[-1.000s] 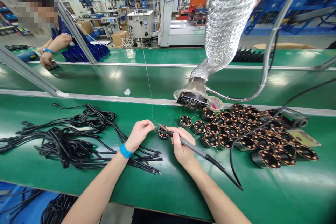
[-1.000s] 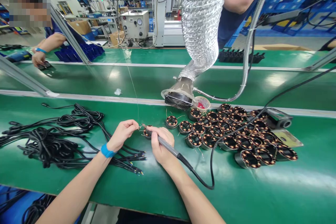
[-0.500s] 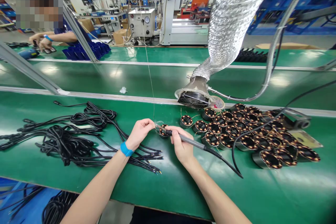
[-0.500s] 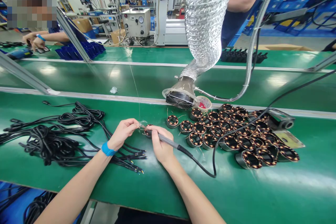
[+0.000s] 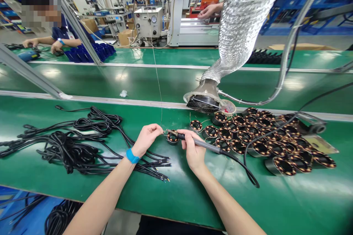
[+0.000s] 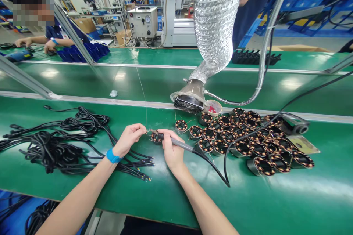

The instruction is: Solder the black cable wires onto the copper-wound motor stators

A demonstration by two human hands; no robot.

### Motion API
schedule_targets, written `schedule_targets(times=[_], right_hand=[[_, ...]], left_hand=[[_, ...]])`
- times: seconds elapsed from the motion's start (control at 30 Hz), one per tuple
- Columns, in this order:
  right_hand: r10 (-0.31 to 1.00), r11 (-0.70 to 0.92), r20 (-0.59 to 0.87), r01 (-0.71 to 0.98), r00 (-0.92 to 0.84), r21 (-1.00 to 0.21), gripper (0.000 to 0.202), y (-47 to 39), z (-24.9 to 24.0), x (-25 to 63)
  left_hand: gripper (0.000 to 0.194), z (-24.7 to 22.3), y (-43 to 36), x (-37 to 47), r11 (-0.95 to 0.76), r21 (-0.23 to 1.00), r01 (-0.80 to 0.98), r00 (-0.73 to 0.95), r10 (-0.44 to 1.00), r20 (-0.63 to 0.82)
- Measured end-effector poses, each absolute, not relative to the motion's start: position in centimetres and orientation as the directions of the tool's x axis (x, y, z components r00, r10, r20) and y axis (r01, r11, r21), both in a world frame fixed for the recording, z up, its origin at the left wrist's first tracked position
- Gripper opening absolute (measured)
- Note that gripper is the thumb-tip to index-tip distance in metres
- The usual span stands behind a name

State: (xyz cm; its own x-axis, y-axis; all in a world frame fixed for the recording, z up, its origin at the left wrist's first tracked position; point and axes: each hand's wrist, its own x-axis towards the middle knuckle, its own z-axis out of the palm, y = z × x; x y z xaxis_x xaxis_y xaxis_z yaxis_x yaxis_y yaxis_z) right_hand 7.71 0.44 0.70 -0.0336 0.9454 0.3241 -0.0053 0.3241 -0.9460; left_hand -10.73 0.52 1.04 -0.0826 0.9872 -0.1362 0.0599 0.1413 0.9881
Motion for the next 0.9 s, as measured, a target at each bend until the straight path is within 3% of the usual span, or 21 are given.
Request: schedule_targets(times=[0.5,0.9], right_hand=[[0.93,0.362,0.354,0.077,-0.096,-0.929,0.031,0.39,0.68,7.67],[0.936,0.352,0.352,0.017,-0.019,-0.936,0.031,0.21,0.77,7.93]], left_hand=[[0.016,1.02,0.54,-10.74,0.136,0.989,0.056,-0.07,0.989,-0.132],[0.017,0.98,0.52,-10.69,0.143,0.988,0.063,-0.073,0.988,-0.139]])
